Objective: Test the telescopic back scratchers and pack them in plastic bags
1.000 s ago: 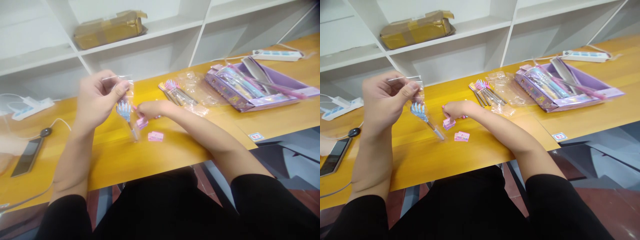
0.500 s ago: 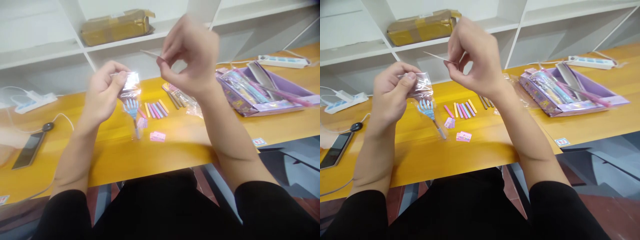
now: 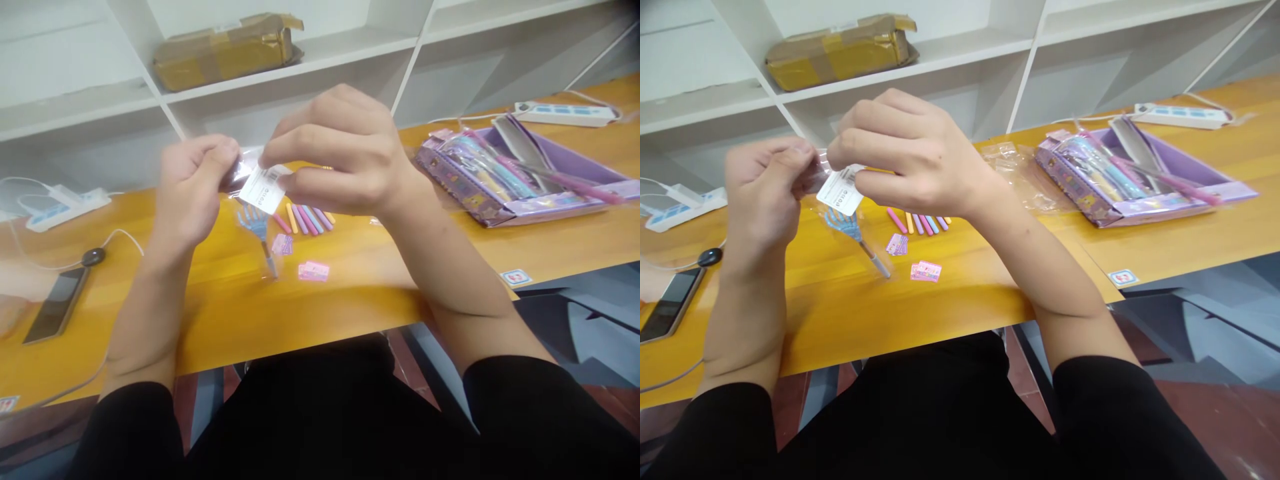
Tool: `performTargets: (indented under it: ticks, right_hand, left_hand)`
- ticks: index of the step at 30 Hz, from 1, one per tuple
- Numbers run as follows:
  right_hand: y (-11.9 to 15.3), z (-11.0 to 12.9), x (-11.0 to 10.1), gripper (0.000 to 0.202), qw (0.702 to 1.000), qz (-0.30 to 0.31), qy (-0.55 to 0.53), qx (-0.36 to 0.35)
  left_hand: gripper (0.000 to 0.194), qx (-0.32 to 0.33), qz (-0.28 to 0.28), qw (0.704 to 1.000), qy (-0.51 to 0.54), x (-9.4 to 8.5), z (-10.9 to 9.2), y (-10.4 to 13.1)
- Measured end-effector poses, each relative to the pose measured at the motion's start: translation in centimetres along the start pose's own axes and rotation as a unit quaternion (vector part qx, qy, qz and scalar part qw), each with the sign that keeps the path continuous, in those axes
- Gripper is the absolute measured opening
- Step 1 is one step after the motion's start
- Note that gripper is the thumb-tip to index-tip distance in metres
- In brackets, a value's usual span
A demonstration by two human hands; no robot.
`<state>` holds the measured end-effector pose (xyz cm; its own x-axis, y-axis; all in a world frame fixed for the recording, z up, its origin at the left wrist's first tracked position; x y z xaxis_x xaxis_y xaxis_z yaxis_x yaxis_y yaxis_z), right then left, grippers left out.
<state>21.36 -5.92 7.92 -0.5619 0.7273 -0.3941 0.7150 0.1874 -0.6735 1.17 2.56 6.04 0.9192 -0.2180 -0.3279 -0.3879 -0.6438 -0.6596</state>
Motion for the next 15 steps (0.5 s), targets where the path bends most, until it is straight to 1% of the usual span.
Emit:
performTargets:
  ticks: [2,5,7,12,15]
  right_hand:
    - [0.1,0.0,0.2,0.036,1.0,0.009,-0.003,-0.002]
    - [0.4,-0.2,0.4,0.032,0.999,0.033,-0.027,0.004]
    - [0.6,-0.3,0.4,0.032,0.998,0.039,-0.04,0.006]
    - [0.6,-0.2,0.8,0.026,0.997,0.048,-0.063,-0.006]
    - [0.5,-0.4,1.2,0.027,0.996,0.064,-0.058,0.002]
  left_hand:
    - [0.055,0.001,-0.008,1.0,0.003,0.1,-0.4,0.1]
    - [0.046,-0.013,-0.021,1.0,0.008,0.1,-0.7,0.3]
    - [0.043,-0.02,-0.021,1.0,0.011,0.2,-0.7,0.3]
    - [0.058,-0.012,-0.011,1.0,-0.015,0.2,-0.5,0.1]
    - [0.058,0.0,-0.003,0.999,-0.039,0.5,-0.8,0.0]
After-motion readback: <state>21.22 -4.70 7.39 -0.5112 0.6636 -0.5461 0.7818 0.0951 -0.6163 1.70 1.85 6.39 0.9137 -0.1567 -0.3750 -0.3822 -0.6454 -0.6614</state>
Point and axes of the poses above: each hand's wrist, its own y-axis away from the middle knuckle, its own x-axis out of the palm, z = x × y, the point moved 8 cm from there along -y, towards the middle knuckle, and after that the axes turned 13 degrees about z, right-handed, at the moved point
